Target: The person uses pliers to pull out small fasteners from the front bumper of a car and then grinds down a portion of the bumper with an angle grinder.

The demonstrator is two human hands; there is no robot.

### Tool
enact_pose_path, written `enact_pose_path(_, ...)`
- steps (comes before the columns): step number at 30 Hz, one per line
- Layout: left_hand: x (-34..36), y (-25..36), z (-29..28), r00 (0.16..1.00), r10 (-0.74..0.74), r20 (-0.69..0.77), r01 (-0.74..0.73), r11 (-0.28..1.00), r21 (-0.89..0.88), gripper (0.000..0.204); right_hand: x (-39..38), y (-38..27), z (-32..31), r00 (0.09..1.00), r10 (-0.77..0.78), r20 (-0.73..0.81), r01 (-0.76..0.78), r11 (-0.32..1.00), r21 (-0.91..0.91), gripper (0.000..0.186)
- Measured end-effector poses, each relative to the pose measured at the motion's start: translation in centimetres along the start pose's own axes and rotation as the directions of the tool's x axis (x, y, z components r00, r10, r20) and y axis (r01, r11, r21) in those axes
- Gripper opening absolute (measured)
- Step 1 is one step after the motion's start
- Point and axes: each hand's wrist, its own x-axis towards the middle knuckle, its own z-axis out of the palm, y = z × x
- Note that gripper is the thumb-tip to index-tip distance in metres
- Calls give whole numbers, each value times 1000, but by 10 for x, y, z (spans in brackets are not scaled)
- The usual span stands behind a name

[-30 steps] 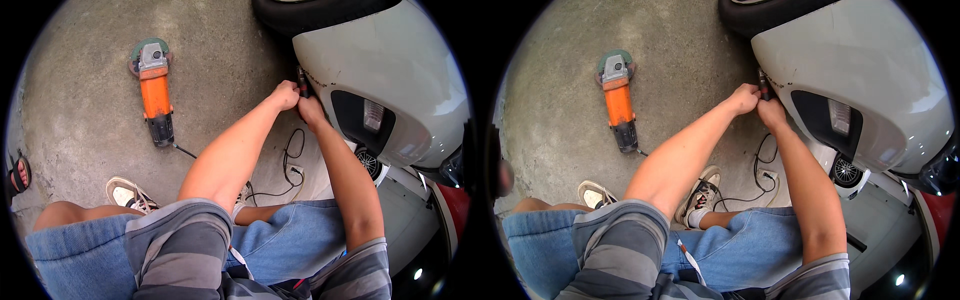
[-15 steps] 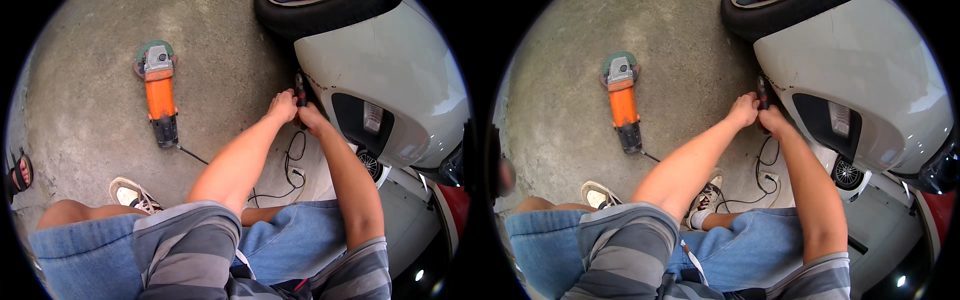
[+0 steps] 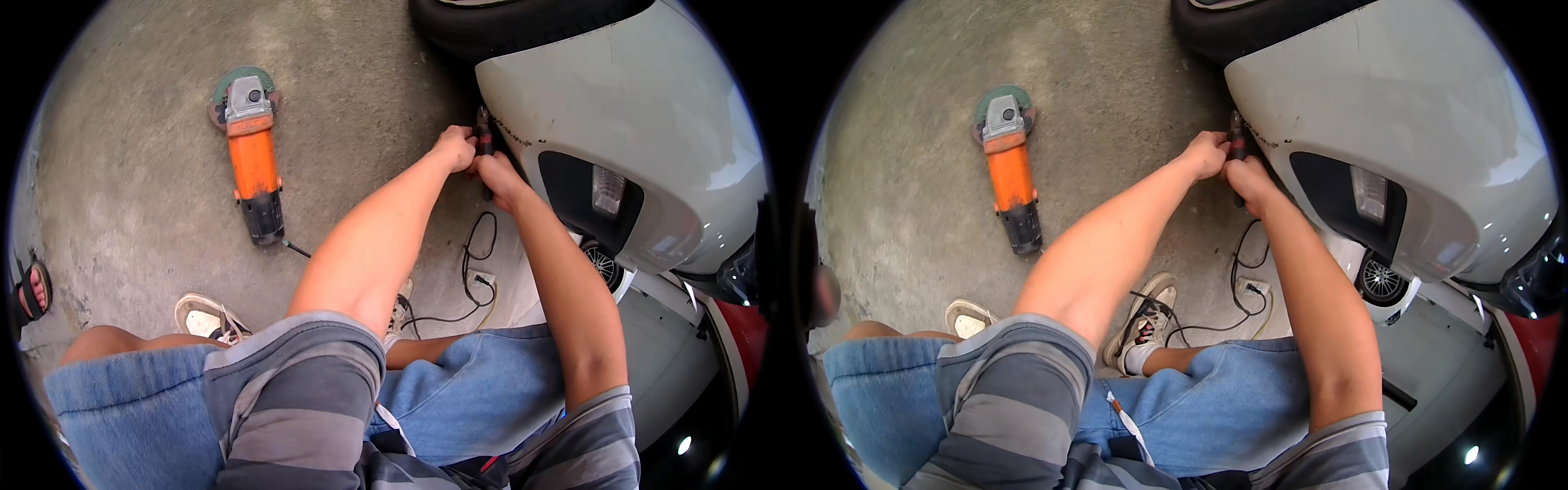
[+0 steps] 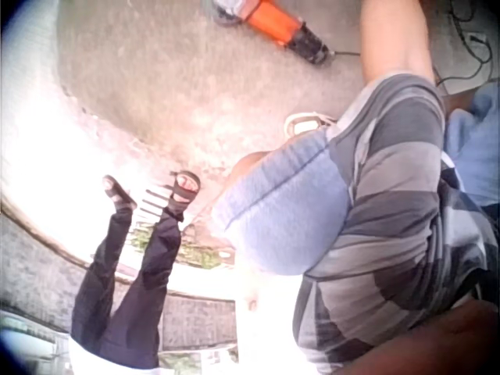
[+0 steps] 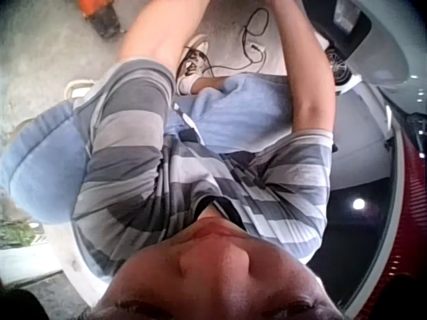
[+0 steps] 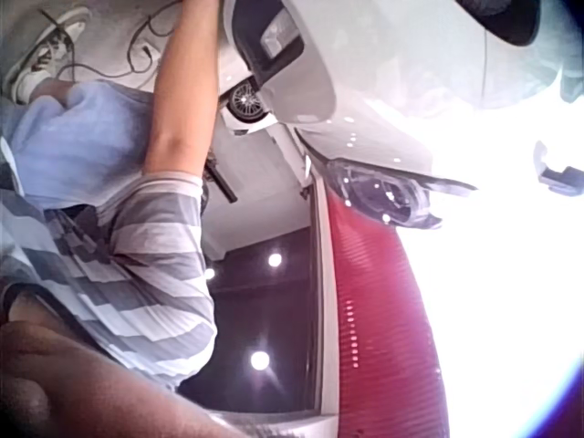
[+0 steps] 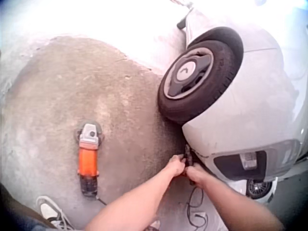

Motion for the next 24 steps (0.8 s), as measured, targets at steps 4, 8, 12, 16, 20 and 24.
enact_pose_path(4, 16, 0, -9, 991, -13, 133, 32, 990, -138, 36, 0, -17, 5, 996, 64, -64, -67, 997, -44, 26)
enact_pose_path(8, 29, 2, -4, 983, 1, 184, 31, 985, -171, 31, 4, -18, 8, 974, 53, -222, -88, 985, -147, 30)
enact_pose_path(12, 30, 7, 4, 970, -29, 243, 70, 984, -163, 36, 5, -12, 6, 931, -29, -364, -77, 959, -274, 39)
enact_pose_path(16, 36, 6, 3, 952, -40, 303, 117, 964, -240, 34, 17, -4, 9, 903, -57, -427, -95, 940, -327, 40)
enact_pose_path(20, 47, 8, -1, 935, -23, 353, 120, 959, -256, 34, 21, -9, 11, 852, -101, -514, -124, 915, -385, 43)
enact_pose_path(24, 48, 12, 7, 933, 0, 361, 99, 962, -256, 33, 21, -2, 1, 832, -140, -537, -102, 912, -397, 46)
